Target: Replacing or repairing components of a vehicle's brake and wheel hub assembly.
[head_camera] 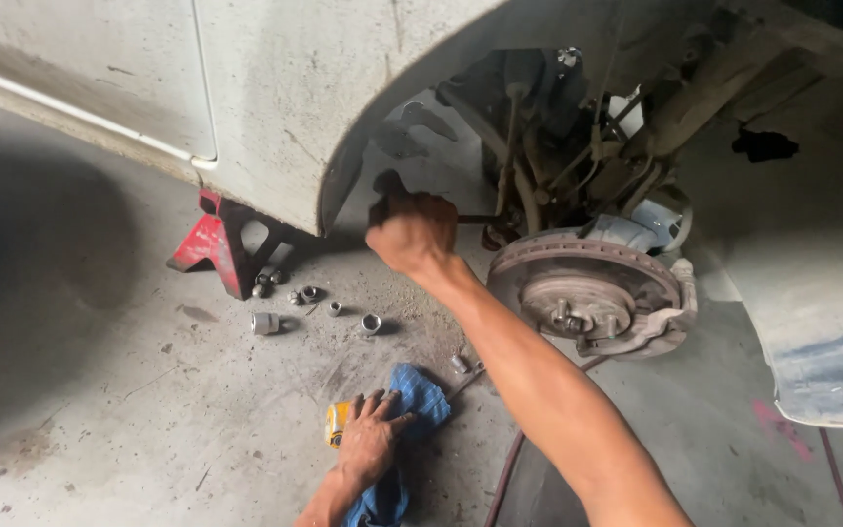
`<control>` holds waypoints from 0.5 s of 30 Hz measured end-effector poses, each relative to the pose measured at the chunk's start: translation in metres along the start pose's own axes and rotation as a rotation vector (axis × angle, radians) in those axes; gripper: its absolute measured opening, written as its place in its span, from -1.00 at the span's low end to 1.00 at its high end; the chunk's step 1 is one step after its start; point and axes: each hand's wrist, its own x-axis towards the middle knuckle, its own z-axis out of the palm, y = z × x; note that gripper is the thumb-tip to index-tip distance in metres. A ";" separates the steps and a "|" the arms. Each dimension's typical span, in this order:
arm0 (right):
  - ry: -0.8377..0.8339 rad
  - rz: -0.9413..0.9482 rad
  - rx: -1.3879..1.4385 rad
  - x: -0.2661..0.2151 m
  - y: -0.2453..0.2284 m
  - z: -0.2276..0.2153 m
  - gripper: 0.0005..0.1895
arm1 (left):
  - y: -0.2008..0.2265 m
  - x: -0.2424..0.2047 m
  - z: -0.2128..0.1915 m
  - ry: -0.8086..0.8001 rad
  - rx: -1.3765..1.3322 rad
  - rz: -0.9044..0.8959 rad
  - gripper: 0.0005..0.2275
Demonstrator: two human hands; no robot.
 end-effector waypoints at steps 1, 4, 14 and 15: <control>-0.060 -0.002 0.047 -0.009 0.008 0.003 -0.84 | -0.001 -0.003 0.003 0.021 0.015 0.008 -0.57; -0.139 -0.110 0.163 -0.032 0.029 0.005 -0.80 | -0.004 -0.003 0.006 0.063 0.035 0.027 -0.60; 0.029 -0.550 0.316 -0.107 0.049 -0.069 -0.69 | 0.002 -0.001 0.002 0.069 0.010 0.003 -0.61; 0.062 -0.535 0.346 -0.110 0.048 -0.072 -0.71 | 0.003 -0.002 0.003 0.076 0.006 -0.001 -0.63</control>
